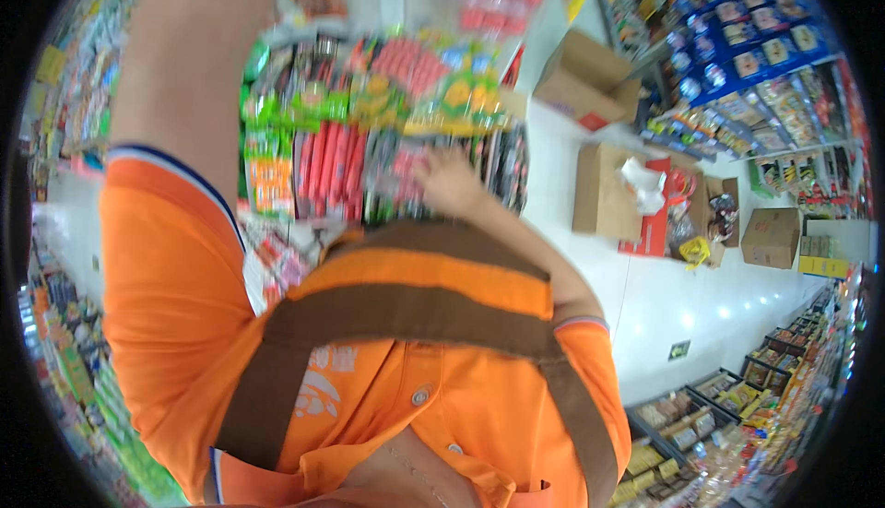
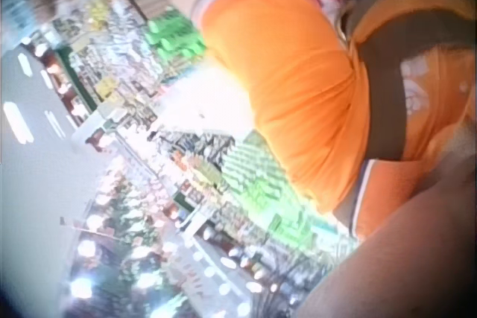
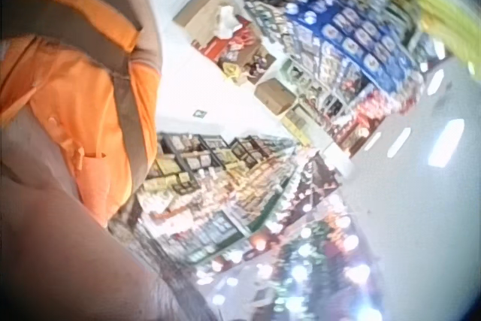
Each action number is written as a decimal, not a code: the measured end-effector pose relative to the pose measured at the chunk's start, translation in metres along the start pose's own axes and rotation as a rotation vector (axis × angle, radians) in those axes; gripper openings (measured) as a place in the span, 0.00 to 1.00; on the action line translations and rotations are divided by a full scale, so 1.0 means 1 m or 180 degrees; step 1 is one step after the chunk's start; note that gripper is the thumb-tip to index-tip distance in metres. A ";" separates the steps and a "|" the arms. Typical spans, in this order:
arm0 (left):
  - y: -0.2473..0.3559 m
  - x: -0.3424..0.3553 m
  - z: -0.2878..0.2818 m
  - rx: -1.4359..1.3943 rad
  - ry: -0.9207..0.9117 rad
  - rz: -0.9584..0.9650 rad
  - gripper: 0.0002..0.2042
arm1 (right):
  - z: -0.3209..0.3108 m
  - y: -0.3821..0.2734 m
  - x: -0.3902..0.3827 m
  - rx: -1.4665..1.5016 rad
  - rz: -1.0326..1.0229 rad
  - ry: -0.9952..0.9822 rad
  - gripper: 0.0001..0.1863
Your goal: The person selects multiple packages of sausages and other snacks from a display rack in a supermarket and places them into a shopping cart. They handle the items one by one, occasionally pausing to look at the packaging before adding them to the cart.
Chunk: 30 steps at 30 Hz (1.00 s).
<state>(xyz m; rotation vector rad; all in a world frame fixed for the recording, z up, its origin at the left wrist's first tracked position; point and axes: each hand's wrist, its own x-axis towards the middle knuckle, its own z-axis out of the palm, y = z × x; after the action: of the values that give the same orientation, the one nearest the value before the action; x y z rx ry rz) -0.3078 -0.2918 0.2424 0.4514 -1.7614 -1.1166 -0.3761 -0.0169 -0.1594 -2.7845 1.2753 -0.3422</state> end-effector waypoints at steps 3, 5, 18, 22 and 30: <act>0.016 0.014 0.003 0.0011 -0.0013 0.0136 0.20 | 0.004 0.000 0.003 -0.0348 -0.0160 -0.0165 0.15; 0.019 0.014 0.004 0.0026 0.0027 0.0198 0.21 | -0.001 -0.002 0.003 -0.0179 -0.0048 0.0222 0.19; 0.048 -0.163 0.019 0.0279 -0.0192 0.0415 0.17 | -0.200 -0.006 0.003 0.2893 0.1637 0.2973 0.13; 0.042 -0.210 0.054 0.1044 -0.0347 0.0550 0.40 | -0.246 0.000 0.011 0.3298 0.1168 0.3909 0.16; 0.032 -0.202 0.079 -0.0104 0.0623 0.1146 0.31 | -0.268 -0.001 0.032 0.3903 0.0430 0.4559 0.17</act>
<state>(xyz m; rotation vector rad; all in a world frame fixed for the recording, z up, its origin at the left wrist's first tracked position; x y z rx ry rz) -0.2769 -0.0936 0.1532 0.2037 -1.5732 -0.8161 -0.4155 -0.0300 0.1070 -1.1494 0.6951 -2.2809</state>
